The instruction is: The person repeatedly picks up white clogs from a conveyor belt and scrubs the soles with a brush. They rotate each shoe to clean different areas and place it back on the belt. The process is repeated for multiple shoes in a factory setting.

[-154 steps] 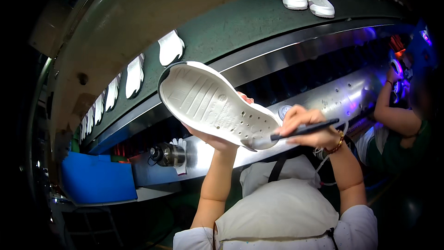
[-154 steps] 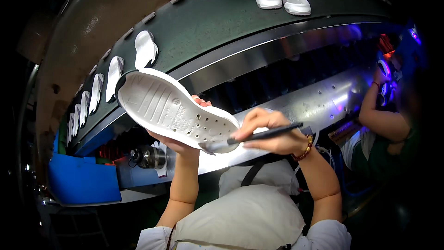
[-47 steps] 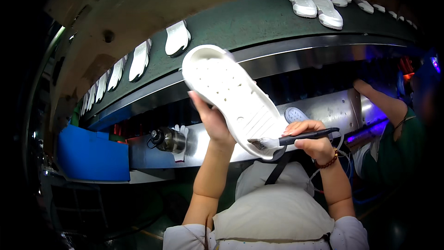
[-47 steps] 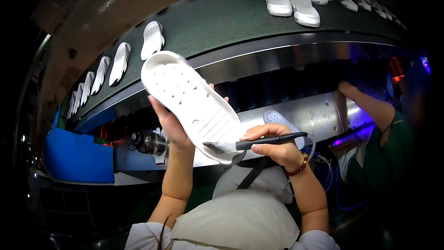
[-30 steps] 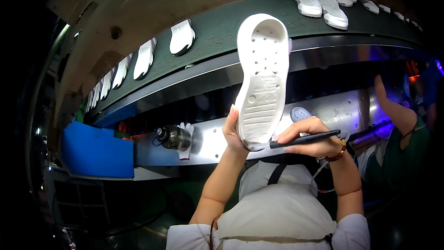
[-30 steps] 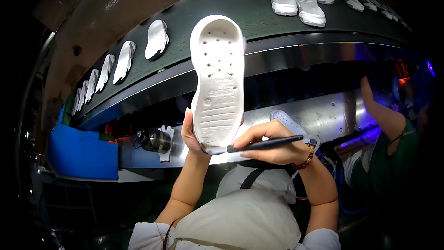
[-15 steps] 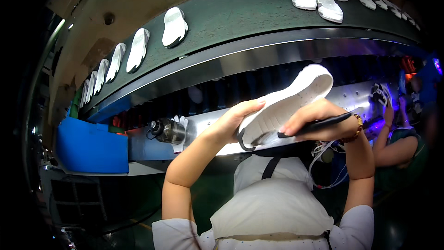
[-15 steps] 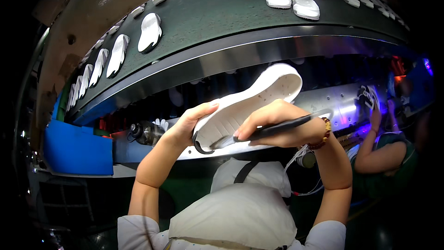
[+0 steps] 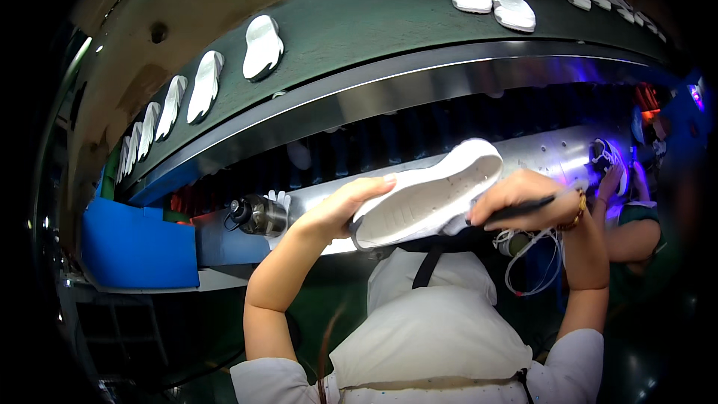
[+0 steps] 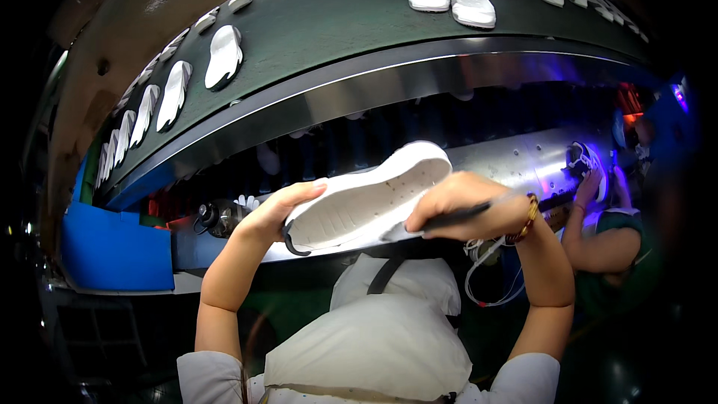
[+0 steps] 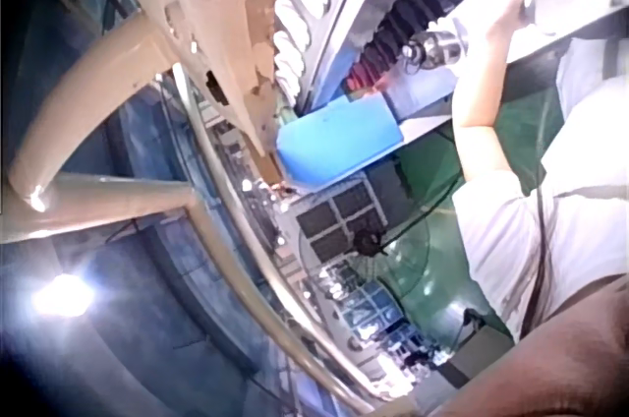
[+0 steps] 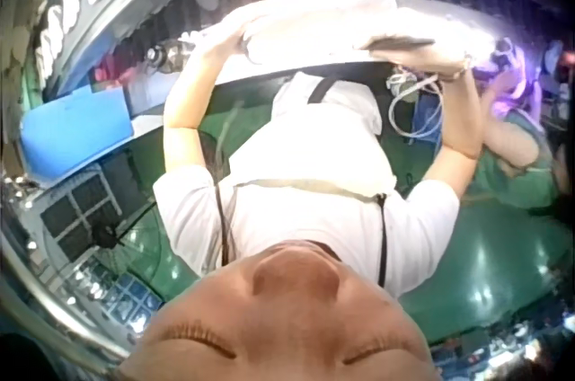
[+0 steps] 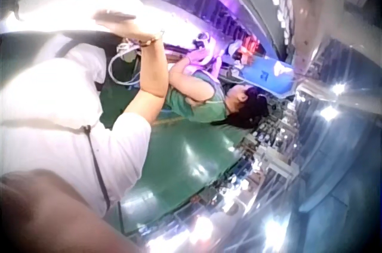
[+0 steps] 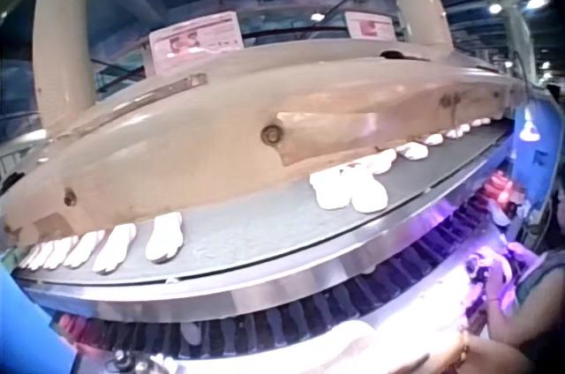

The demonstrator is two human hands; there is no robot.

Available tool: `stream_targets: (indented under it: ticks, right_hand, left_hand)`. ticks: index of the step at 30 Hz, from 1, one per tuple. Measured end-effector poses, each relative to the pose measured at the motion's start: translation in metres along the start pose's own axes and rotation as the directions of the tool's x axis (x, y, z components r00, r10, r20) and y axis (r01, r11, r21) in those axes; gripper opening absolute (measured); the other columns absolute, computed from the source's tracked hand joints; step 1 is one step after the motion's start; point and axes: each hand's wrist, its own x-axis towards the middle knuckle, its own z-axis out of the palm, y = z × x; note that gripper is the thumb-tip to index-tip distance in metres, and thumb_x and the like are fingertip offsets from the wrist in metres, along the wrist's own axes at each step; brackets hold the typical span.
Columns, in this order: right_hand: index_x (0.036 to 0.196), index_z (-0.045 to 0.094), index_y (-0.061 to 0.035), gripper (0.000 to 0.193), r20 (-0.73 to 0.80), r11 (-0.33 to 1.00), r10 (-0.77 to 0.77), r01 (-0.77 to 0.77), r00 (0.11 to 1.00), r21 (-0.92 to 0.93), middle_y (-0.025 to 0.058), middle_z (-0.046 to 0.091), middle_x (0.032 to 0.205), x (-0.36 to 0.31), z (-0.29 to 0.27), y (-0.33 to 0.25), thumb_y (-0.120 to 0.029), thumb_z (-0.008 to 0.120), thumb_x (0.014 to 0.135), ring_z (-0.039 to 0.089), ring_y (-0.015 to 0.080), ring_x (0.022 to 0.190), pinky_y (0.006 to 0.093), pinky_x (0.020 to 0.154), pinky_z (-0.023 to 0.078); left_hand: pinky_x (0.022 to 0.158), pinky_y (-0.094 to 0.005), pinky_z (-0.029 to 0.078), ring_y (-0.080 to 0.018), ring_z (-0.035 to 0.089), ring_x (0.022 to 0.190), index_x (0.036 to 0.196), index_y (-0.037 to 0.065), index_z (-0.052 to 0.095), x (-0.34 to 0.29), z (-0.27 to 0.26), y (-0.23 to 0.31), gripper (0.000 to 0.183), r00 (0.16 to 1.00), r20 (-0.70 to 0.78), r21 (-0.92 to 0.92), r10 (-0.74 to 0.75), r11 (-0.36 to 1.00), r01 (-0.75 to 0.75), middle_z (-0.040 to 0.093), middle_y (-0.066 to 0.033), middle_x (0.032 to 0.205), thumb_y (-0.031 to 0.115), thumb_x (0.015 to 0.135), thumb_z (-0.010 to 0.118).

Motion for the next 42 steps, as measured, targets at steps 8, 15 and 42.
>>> stream_targets:
  ticks: [8,15,42]
  right_hand:
    - [0.085,0.064,-0.0007,0.019,-0.205,0.983,0.165,-0.144,0.965,0.113,0.0087,0.064,0.078,-0.018,0.010,0.024,-0.005,0.067,0.066,0.060,0.0148,0.067,0.0236,0.060,0.048]
    - [0.089,0.063,-0.0002,0.018,-0.463,0.810,0.418,-0.090,0.781,0.580,0.0057,0.062,0.071,0.006,0.052,0.036,-0.006,0.063,0.072,0.052,0.0048,0.053,0.0166,0.046,0.042]
    - [0.100,0.057,-0.0021,0.024,-0.514,0.963,0.254,-0.164,0.819,0.214,0.0123,0.056,0.103,0.009,0.095,0.042,-0.011,0.052,0.078,0.046,0.0237,0.102,0.0333,0.089,0.034]
  left_hand:
    - [0.065,-0.0274,0.050,-0.0178,0.059,0.081,0.110,-0.002,0.049,0.003,-0.010,-0.009,0.046,0.995,-0.012,-0.028,0.101,0.994,-0.101,0.057,-0.0153,0.098,0.033,0.080,0.050]
    - [0.070,-0.0643,0.040,-0.0375,0.054,0.094,0.117,0.005,0.045,0.044,0.013,-0.044,0.045,0.966,0.178,-0.685,0.190,0.728,-0.017,0.051,-0.0185,0.111,0.035,0.083,0.040]
    - [0.078,-0.0271,0.042,-0.0196,0.053,0.092,0.117,-0.006,0.037,0.048,0.020,-0.021,0.059,0.686,-0.188,-0.262,0.703,0.637,-0.725,0.052,-0.0164,0.103,0.027,0.069,0.047]
